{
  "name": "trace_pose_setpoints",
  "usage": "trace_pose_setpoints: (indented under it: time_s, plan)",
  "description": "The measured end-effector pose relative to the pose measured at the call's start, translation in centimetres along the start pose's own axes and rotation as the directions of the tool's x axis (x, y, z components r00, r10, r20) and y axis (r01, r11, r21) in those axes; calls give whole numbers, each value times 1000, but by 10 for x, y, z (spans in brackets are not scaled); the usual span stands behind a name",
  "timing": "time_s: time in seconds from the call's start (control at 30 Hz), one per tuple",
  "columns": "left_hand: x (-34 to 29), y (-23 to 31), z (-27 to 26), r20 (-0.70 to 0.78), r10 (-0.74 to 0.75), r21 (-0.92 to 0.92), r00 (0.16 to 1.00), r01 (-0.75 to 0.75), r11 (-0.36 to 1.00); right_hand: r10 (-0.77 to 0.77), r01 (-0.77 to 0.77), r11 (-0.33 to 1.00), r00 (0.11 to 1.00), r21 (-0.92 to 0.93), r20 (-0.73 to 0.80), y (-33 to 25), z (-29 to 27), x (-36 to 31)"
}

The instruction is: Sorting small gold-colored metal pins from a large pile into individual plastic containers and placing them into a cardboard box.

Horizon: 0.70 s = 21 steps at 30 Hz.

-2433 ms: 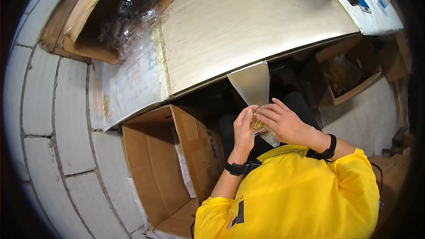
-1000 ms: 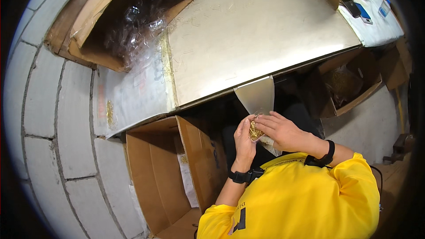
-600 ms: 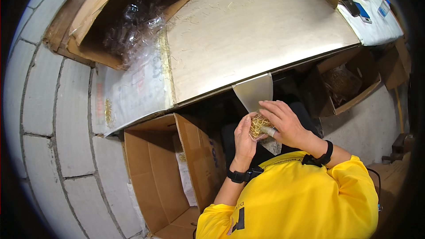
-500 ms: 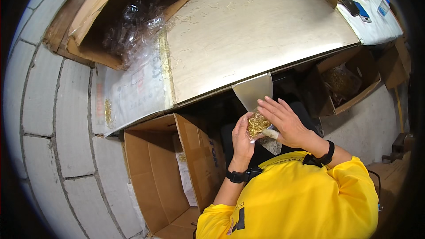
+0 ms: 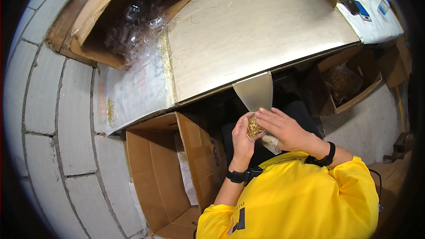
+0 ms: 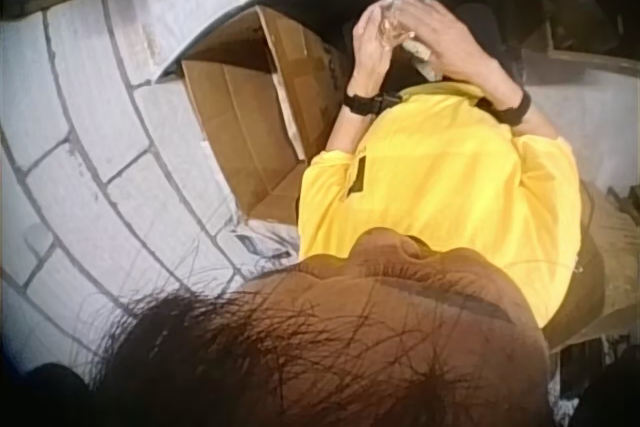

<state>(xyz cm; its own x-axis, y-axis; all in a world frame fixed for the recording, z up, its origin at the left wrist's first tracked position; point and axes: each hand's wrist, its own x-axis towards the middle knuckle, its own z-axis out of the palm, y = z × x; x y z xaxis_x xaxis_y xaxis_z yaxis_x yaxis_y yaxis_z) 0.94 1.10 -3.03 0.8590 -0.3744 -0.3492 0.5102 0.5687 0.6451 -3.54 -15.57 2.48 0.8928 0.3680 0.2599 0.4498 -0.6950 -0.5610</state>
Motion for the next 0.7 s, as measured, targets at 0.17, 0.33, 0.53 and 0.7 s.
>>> trace_pose_setpoints:
  time_s: [0.17, 0.33, 0.53, 0.7]
  plan:
    - [-6, 19, -2, 195, 10, -84, 981, 7, 996, 45, -36, 998, 977, 45, -208, 9, -17, -5]
    - [-16, 22, 2, 224, 66, -64, 972, -53, 997, 133, -109, 987, 969, 120, -206, 14, -10, -17]
    - [-16, 21, -3, 178, 42, -52, 983, -34, 998, 20, -3, 998, 967, 68, -253, 14, -9, -9]
    - [-25, 49, 1, 177, 54, -90, 983, -38, 995, -12, 54, 989, 957, 136, -288, 7, -8, -2]
